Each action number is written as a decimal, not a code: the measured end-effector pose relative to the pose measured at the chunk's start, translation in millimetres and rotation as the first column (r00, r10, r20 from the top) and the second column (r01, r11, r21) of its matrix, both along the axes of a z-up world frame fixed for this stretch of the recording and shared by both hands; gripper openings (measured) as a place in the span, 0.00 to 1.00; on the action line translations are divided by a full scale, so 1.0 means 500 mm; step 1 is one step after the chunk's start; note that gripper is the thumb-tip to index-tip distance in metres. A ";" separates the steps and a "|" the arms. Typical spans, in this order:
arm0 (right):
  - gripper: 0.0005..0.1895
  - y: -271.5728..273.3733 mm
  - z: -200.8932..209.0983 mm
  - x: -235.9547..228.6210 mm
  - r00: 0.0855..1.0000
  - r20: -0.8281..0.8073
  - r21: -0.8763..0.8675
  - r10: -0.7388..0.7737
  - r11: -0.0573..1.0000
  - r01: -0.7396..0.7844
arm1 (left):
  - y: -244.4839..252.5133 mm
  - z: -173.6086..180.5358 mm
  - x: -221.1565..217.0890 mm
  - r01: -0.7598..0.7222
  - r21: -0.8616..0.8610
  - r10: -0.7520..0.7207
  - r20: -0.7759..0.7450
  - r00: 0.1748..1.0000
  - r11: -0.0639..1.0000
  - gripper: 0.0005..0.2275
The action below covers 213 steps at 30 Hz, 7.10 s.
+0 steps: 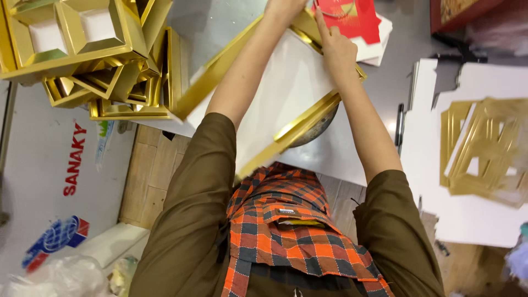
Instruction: The person assembles a gold-colored box by folding a flat sheet into a tray shape and inserting a decorative gold insert. They then fold a white sheet into a rectangular box and place it inside the gold tray.
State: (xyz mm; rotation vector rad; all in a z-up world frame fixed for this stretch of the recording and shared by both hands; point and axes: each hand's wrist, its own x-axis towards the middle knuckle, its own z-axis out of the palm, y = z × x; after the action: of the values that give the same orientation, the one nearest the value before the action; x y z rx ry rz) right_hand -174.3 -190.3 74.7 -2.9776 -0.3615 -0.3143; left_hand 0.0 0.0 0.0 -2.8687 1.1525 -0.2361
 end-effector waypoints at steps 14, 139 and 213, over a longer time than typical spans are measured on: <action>0.07 -0.058 -0.059 0.237 0.958 -0.282 -0.380 0.049 0.912 -0.158 | 0.259 0.036 -0.019 -0.150 0.489 0.151 0.038 0.988 0.859 0.09; 0.08 0.018 0.067 -0.292 0.873 0.035 -0.103 0.487 0.870 -0.482 | 0.193 0.247 -0.693 -0.031 -0.289 0.013 -0.063 0.998 0.957 0.27; 0.17 -0.163 0.012 -0.369 0.936 0.106 0.699 0.336 0.644 -0.310 | 0.329 0.254 -0.788 -0.147 -0.687 0.038 -0.171 0.985 0.712 0.20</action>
State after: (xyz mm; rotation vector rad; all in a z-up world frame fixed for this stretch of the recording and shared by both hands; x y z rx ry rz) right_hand -358.6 -271.7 80.5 -2.0968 -0.6000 -0.2770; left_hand -393.8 164.3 126.9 -3.6511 1.1105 -0.5870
